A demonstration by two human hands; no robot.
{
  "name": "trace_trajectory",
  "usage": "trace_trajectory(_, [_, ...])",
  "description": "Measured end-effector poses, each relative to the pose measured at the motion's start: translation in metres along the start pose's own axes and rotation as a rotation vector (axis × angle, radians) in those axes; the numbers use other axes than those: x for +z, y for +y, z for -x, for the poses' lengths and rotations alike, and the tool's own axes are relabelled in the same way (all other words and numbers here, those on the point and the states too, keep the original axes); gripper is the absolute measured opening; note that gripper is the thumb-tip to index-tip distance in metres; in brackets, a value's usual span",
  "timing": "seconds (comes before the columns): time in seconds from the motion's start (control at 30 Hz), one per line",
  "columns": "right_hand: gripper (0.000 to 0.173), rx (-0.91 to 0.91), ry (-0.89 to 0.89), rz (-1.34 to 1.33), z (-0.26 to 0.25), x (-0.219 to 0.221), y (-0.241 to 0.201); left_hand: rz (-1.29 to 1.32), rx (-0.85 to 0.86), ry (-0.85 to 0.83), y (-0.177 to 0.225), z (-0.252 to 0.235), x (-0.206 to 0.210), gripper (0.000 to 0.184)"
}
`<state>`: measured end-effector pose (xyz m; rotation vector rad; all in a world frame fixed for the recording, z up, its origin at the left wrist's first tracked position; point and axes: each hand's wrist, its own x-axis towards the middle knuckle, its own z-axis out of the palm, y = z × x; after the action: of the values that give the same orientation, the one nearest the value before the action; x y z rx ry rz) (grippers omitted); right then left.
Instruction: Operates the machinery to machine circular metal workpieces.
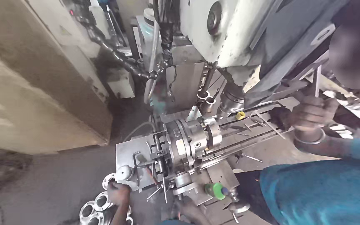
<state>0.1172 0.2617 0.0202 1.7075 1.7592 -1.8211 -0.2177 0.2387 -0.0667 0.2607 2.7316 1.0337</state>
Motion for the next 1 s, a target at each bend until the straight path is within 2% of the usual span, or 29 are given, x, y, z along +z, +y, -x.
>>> trace_trajectory(0.07, [0.039, -0.026, -0.039, -0.089, 0.031, -0.010, -0.026, 0.015, 0.010, -0.004, 0.000, 0.003, -0.001, 0.047])
trace_trajectory(0.13, [0.036, -0.021, 0.016, -0.150, 0.042, -0.046, -0.005, 0.008, 0.008, 0.008, -0.003, 0.002, -0.001, 0.047])
trace_trajectory(0.17, [0.039, -0.006, 0.072, -0.135, 0.029, -0.052, 0.015, 0.004, 0.007, 0.006, -0.002, 0.001, 0.000, 0.047])
trace_trajectory(0.23, [0.045, 0.073, 0.080, -0.072, -0.003, -0.029, 0.030, -0.002, 0.005, -0.008, 0.001, 0.002, -0.001, 0.046])
trace_trajectory(0.3, [0.045, 0.070, -0.015, -0.042, -0.008, 0.007, 0.003, 0.003, 0.003, -0.013, 0.002, 0.004, -0.002, 0.045])
trace_trajectory(0.33, [0.043, 0.044, -0.053, -0.059, 0.005, 0.009, -0.012, 0.011, 0.005, -0.017, 0.001, 0.004, -0.003, 0.045])
trace_trajectory(0.4, [0.036, 0.009, -0.003, -0.094, 0.034, -0.021, -0.019, 0.024, 0.009, -0.017, -0.001, 0.003, -0.002, 0.045])
trace_trajectory(0.47, [0.036, 0.050, 0.104, -0.067, 0.025, -0.049, 0.009, 0.013, 0.011, -0.025, 0.000, 0.003, -0.001, 0.046])
trace_trajectory(0.53, [0.039, 0.036, 0.079, -0.009, 0.002, -0.032, 0.019, -0.007, 0.003, -0.025, 0.000, 0.003, -0.002, 0.046])
trace_trajectory(0.6, [0.041, 0.035, -0.020, 0.005, -0.002, 0.001, -0.006, -0.004, -0.002, -0.019, -0.001, 0.002, -0.002, 0.046])
trace_trajectory(0.67, [0.036, 0.021, -0.041, -0.087, 0.027, -0.003, -0.027, -0.004, -0.001, -0.015, -0.002, 0.001, -0.002, 0.046])
trace_trajectory(0.73, [0.028, -0.009, 0.038, -0.189, 0.039, -0.036, -0.007, -0.008, 0.011, -0.016, -0.003, 0.002, 0.000, 0.047])
trace_trajectory(0.77, [0.028, -0.013, 0.076, -0.196, 0.030, -0.047, 0.012, -0.013, 0.011, -0.015, -0.003, 0.002, 0.001, 0.047])
trace_trajectory(0.83, [0.034, 0.002, 0.070, -0.115, 0.007, -0.036, 0.025, -0.018, 0.006, -0.021, -0.003, 0.003, -0.002, 0.047])
trace_trajectory(0.9, [0.042, 0.057, -0.054, -0.093, 0.005, -0.006, -0.008, -0.004, 0.009, -0.027, 0.000, 0.004, -0.003, 0.047])
trace_trajectory(0.93, [0.041, 0.052, -0.079, -0.135, 0.013, 0.004, -0.024, 0.004, 0.006, -0.024, 0.001, 0.003, -0.004, 0.047])
trace_trajectory(1.0, [0.028, -0.021, -0.024, -0.260, 0.032, -0.004, -0.022, 0.019, -0.001, -0.022, 0.000, 0.001, -0.004, 0.047])
